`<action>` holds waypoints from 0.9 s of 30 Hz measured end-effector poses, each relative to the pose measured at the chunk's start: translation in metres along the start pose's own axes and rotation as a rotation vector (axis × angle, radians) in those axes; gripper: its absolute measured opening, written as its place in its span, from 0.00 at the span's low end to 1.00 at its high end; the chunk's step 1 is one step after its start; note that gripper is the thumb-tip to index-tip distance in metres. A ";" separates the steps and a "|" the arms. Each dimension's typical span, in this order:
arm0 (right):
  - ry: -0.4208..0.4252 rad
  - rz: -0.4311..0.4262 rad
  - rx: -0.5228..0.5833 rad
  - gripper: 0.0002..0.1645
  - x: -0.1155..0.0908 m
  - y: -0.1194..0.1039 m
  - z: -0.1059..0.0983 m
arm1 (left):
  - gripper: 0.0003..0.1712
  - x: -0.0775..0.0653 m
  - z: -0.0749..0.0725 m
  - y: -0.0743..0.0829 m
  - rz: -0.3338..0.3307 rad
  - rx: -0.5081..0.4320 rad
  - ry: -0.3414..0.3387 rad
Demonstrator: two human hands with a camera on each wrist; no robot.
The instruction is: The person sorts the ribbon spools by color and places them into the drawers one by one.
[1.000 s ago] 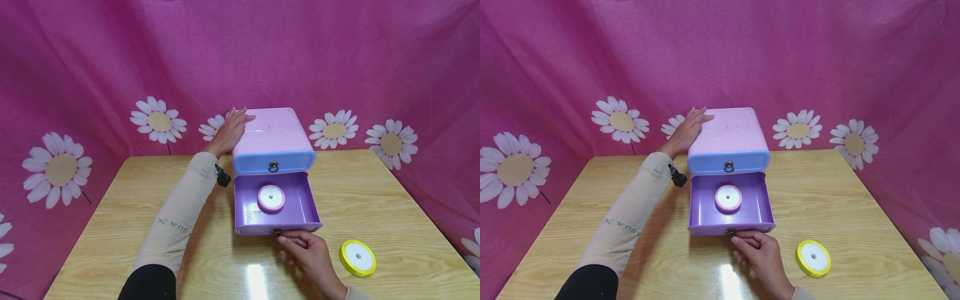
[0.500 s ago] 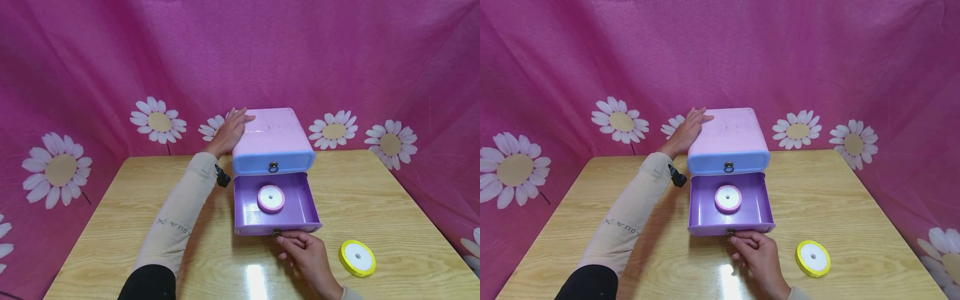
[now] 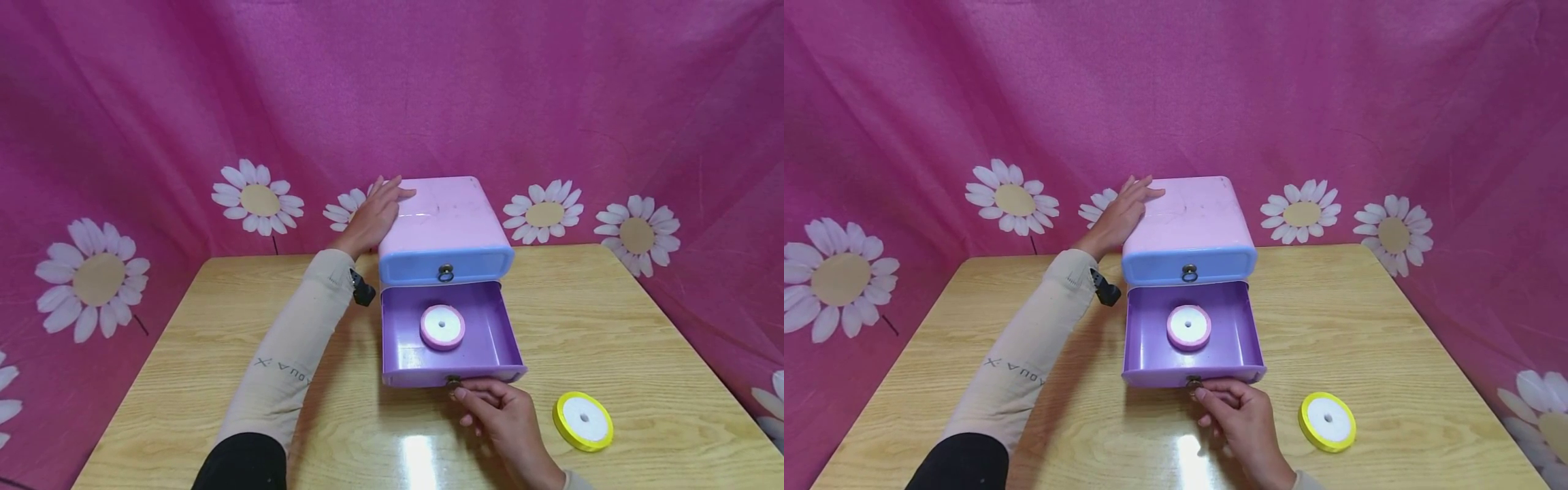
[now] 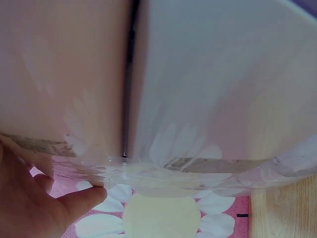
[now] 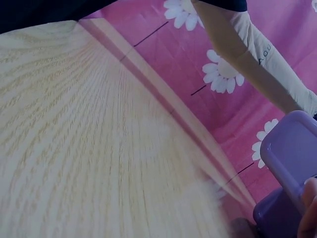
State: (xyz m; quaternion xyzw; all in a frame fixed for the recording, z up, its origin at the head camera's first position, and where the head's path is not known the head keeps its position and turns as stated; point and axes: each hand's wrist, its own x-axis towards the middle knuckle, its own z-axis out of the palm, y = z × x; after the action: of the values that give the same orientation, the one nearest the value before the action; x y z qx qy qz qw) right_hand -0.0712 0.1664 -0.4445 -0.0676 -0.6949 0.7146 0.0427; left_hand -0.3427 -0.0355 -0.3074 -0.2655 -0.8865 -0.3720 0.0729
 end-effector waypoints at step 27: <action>0.029 -0.056 -0.041 0.15 0.023 -0.029 0.001 | 0.28 -0.001 0.000 0.001 -0.016 -0.009 0.004</action>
State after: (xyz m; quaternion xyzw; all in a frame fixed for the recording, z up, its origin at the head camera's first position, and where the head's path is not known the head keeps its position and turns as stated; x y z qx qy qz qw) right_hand -0.0946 0.1699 -0.4163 -0.0592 -0.7105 0.6976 0.0712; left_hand -0.3411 -0.0352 -0.3068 -0.2578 -0.8867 -0.3773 0.0705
